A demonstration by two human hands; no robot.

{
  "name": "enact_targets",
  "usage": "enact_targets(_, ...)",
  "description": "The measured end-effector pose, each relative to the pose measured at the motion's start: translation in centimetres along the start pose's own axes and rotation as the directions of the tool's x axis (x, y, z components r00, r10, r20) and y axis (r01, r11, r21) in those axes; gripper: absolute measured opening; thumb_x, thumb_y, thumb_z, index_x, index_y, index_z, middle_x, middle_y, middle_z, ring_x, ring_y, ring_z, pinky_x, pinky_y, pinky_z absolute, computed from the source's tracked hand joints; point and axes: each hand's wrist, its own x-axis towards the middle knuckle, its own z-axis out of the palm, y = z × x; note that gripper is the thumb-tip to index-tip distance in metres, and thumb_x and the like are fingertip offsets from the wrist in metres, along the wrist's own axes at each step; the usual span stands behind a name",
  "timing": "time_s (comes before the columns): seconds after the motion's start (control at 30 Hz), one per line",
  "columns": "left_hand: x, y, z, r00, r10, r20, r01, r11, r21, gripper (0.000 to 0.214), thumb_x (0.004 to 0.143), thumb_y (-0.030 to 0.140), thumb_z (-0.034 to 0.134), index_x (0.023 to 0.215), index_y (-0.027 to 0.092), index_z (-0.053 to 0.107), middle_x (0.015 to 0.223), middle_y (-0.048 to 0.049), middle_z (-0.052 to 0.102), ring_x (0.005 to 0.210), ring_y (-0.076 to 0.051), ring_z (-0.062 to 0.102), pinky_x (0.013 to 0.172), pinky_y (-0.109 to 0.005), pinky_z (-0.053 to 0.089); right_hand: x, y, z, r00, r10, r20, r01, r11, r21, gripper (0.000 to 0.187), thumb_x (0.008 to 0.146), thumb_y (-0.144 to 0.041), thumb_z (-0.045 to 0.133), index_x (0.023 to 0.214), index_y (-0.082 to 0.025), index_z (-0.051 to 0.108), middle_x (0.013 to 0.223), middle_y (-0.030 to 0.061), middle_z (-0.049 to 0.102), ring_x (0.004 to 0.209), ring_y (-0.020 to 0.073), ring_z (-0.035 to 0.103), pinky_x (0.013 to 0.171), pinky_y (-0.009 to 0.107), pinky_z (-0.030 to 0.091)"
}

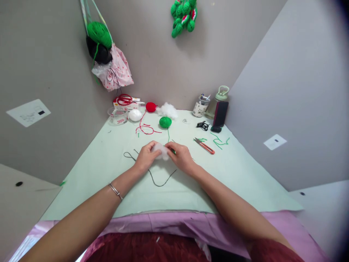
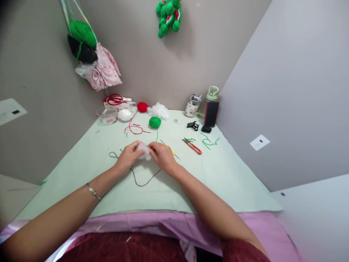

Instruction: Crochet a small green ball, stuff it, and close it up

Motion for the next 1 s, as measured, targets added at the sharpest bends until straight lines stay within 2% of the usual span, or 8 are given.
enact_targets(0.13,-0.3,0.5,0.2,0.994,0.036,-0.099,-0.026,0.995,0.097,0.014,0.07,0.027,0.066,0.076,0.022,0.054,0.067,0.0061,0.051,0.066,-0.015,0.046,0.064,-0.027,0.037,0.2,-0.6,-0.3,1.0,0.005,0.029,-0.005,1.0,-0.003,0.011,0.084,-0.015,0.056,0.089,-0.022,0.063,0.088,0.005,0.068,0.079,0.0189,0.054,0.077,0.03,0.041)
enact_targets(0.2,-0.5,0.6,0.5,0.986,0.062,-0.155,-0.041,0.991,0.13,0.015,0.072,0.026,0.066,0.077,0.023,0.051,0.068,0.0064,0.049,0.067,-0.016,0.044,0.065,-0.028,0.036,0.4,-0.9,-0.5,0.999,0.029,0.046,-0.029,1.0,0.001,0.009,0.085,-0.016,0.054,0.08,-0.022,0.058,0.079,0.0023,0.062,0.073,0.0176,0.049,0.072,0.029,0.037)
enact_targets(0.33,-0.8,0.8,1.0,0.97,0.116,-0.213,-0.083,0.984,0.157,0.018,0.075,0.022,0.064,0.078,0.024,0.047,0.073,0.0062,0.046,0.07,-0.016,0.043,0.068,-0.029,0.037,0.3,-1.4,-0.7,0.991,0.059,0.121,-0.066,0.996,0.057,0.023,0.089,-0.021,0.05,0.066,-0.023,0.047,0.06,-0.0041,0.045,0.06,0.0143,0.039,0.063,0.028,0.03)
enact_targets(0.57,0.4,0.3,1.5,0.957,0.128,-0.26,-0.091,0.985,0.147,0.023,0.072,0.009,0.056,0.077,0.025,0.04,0.072,0.0058,0.042,0.07,-0.017,0.041,0.067,-0.029,0.036,0.1,-1.7,-0.1,0.989,0.091,0.117,-0.112,0.976,0.189,0.022,0.091,-0.029,0.053,0.07,-0.021,0.055,0.064,-0.0033,0.053,0.064,0.013,0.044,0.067,0.027,0.033)
enact_targets(0.67,0.5,0.3,1.6,0.959,0.126,-0.255,-0.097,0.988,0.123,0.021,0.073,0.01,0.055,0.079,0.025,0.042,0.074,0.0053,0.043,0.072,-0.017,0.044,0.07,-0.029,0.038,0.6,-1.4,0.1,0.983,0.133,0.125,-0.163,0.949,0.269,0.025,0.09,-0.036,0.052,0.07,-0.021,0.057,0.064,-0.0032,0.053,0.062,0.0125,0.045,0.063,0.025,0.036)
enact_targets(0.83,-0.4,0.7,1.5,0.975,0.124,-0.182,-0.114,0.991,0.064,0.019,0.076,0.015,0.06,0.088,0.024,0.049,0.083,0.0039,0.051,0.079,-0.017,0.049,0.076,-0.029,0.041,1.1,-0.5,0.3,0.973,0.212,0.093,-0.231,0.916,0.328,0.024,0.082,-0.039,0.053,0.065,-0.023,0.049,0.058,-0.006,0.042,0.055,0.0113,0.037,0.054,0.025,0.032)
enact_targets(0.93,-0.8,0.9,1.3,0.991,0.103,-0.091,-0.103,0.995,0.002,0.019,0.079,0.026,0.068,0.092,0.023,0.055,0.086,0.0024,0.058,0.081,-0.018,0.053,0.078,-0.029,0.044,1.1,0.0,0.1,0.968,0.247,0.044,-0.249,0.921,0.301,0.017,0.076,-0.033,0.054,0.063,-0.023,0.049,0.055,-0.0063,0.041,0.055,0.0116,0.036,0.054,0.026,0.028)
enact_targets(1.0,-0.8,0.9,1.1,0.996,0.081,-0.027,-0.082,0.995,-0.049,0.019,0.086,0.038,0.067,0.092,0.022,0.059,0.083,0.0016,0.059,0.076,-0.017,0.054,0.073,-0.028,0.044,0.9,0.1,0.0,0.967,0.255,0.007,-0.248,0.931,0.269,0.013,0.072,-0.029,0.056,0.063,-0.023,0.049,0.055,-0.0063,0.04,0.057,0.0119,0.035,0.055,0.026,0.025)
